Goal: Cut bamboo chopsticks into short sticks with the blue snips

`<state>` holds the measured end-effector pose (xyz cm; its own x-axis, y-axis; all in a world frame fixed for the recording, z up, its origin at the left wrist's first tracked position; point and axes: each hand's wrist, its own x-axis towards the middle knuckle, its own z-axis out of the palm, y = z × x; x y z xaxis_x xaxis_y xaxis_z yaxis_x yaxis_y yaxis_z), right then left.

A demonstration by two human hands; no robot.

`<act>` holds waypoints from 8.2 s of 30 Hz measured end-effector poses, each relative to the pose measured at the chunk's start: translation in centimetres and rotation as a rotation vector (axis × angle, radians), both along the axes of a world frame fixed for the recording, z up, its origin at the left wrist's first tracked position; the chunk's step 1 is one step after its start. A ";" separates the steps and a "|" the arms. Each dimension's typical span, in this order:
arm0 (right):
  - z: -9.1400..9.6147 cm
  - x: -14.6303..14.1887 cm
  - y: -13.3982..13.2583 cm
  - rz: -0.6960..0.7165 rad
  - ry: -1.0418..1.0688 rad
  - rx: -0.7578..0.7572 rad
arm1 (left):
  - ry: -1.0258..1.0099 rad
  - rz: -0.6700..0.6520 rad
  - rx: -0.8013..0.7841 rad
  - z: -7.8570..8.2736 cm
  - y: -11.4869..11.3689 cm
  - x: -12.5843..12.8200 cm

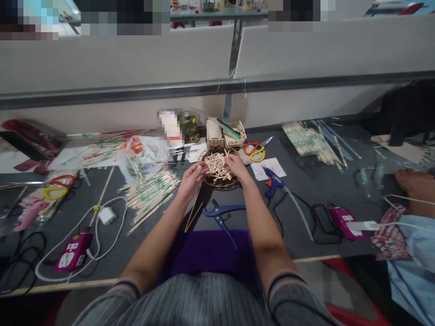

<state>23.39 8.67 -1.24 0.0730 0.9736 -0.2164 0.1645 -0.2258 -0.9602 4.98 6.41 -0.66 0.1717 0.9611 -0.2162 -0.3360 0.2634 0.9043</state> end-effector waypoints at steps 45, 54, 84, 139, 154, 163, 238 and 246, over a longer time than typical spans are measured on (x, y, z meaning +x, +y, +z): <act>4.0 -6.9 0.4 0.140 -0.675 0.299 | -0.727 0.112 -0.517 -1.1 4.4 4.4; 2.5 0.9 -0.1 -0.003 -0.956 -0.075 | -0.712 0.069 -0.472 0.7 4.3 0.3; 2.5 1.3 3.1 0.303 -0.070 0.107 | -0.449 -0.107 -0.585 -0.8 6.6 3.6; 1.6 1.6 -2.2 0.134 -0.800 0.043 | -0.520 0.114 -0.362 -0.6 1.1 -2.7; 0.2 -0.8 1.6 0.132 -1.087 -0.094 | -0.436 0.109 -0.404 -1.4 0.3 -3.1; -1.0 -6.1 3.6 0.242 -0.986 0.049 | -0.408 0.110 -0.471 -1.2 -0.1 -2.2; -1.2 2.3 -6.1 -0.226 -0.012 -0.124 | -0.134 0.222 -0.249 -1.2 -2.7 -8.5; 4.3 -0.8 -4.9 -0.075 0.045 0.003 | -0.208 0.606 -0.118 -1.2 -2.5 -12.5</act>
<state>22.56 3.79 3.01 0.1364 0.9664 -0.2178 0.1037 -0.2325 -0.9670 -7.56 3.93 -1.85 -0.3432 0.8728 -0.3469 -0.6213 0.0660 0.7808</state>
